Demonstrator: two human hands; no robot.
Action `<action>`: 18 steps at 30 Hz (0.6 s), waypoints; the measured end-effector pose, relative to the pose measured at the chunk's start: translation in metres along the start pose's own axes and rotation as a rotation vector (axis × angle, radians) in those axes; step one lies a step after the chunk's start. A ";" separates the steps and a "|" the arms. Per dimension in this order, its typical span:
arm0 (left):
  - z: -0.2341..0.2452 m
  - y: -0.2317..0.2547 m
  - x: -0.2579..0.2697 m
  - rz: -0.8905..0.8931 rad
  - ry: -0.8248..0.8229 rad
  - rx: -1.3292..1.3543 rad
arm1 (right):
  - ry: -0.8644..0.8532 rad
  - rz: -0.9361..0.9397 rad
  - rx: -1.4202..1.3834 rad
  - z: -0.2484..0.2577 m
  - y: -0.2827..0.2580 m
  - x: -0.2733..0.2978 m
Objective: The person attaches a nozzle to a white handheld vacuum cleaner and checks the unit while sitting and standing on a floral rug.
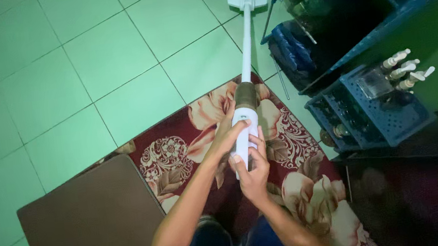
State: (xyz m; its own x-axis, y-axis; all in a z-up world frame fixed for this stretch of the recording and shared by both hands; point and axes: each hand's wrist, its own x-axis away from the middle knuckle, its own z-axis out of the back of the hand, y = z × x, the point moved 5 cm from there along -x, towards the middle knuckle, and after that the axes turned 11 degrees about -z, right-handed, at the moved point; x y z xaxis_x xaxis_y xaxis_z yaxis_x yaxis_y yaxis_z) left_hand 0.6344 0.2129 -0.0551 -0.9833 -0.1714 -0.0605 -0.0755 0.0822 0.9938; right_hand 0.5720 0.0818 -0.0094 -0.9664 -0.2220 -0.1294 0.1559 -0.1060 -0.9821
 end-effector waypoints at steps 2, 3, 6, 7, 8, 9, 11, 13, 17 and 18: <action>0.002 -0.003 -0.015 0.004 -0.008 -0.030 | 0.022 0.006 -0.016 -0.004 0.001 -0.013; 0.004 -0.006 -0.021 -0.007 -0.013 -0.053 | 0.032 0.009 -0.023 -0.006 0.002 -0.018; 0.005 -0.011 -0.034 0.012 -0.025 -0.048 | 0.046 -0.002 -0.011 -0.007 0.005 -0.030; 0.005 -0.012 -0.037 0.030 -0.028 -0.035 | 0.051 -0.009 0.002 -0.008 0.007 -0.033; 0.004 -0.010 -0.041 -0.016 -0.032 -0.037 | 0.057 -0.014 0.019 -0.008 0.008 -0.035; 0.004 -0.007 -0.044 -0.062 -0.035 -0.038 | 0.062 -0.020 0.036 -0.007 0.009 -0.037; 0.002 -0.003 -0.050 -0.094 -0.044 -0.046 | 0.063 -0.026 0.042 -0.006 0.010 -0.043; 0.003 -0.002 -0.051 -0.064 -0.046 -0.061 | 0.060 -0.032 0.035 -0.006 0.011 -0.047; 0.002 -0.017 -0.056 -0.036 -0.027 -0.042 | 0.065 -0.038 0.039 -0.004 0.013 -0.052; 0.003 -0.024 -0.059 -0.054 -0.022 -0.087 | 0.068 -0.036 0.046 -0.003 0.014 -0.053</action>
State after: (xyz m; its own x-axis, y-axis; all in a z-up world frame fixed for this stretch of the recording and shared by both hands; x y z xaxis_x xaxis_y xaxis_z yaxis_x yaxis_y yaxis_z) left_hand 0.6935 0.2236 -0.0756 -0.9818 -0.1514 -0.1149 -0.1144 -0.0121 0.9934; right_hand 0.6248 0.0955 -0.0165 -0.9830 -0.1514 -0.1042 0.1281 -0.1577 -0.9792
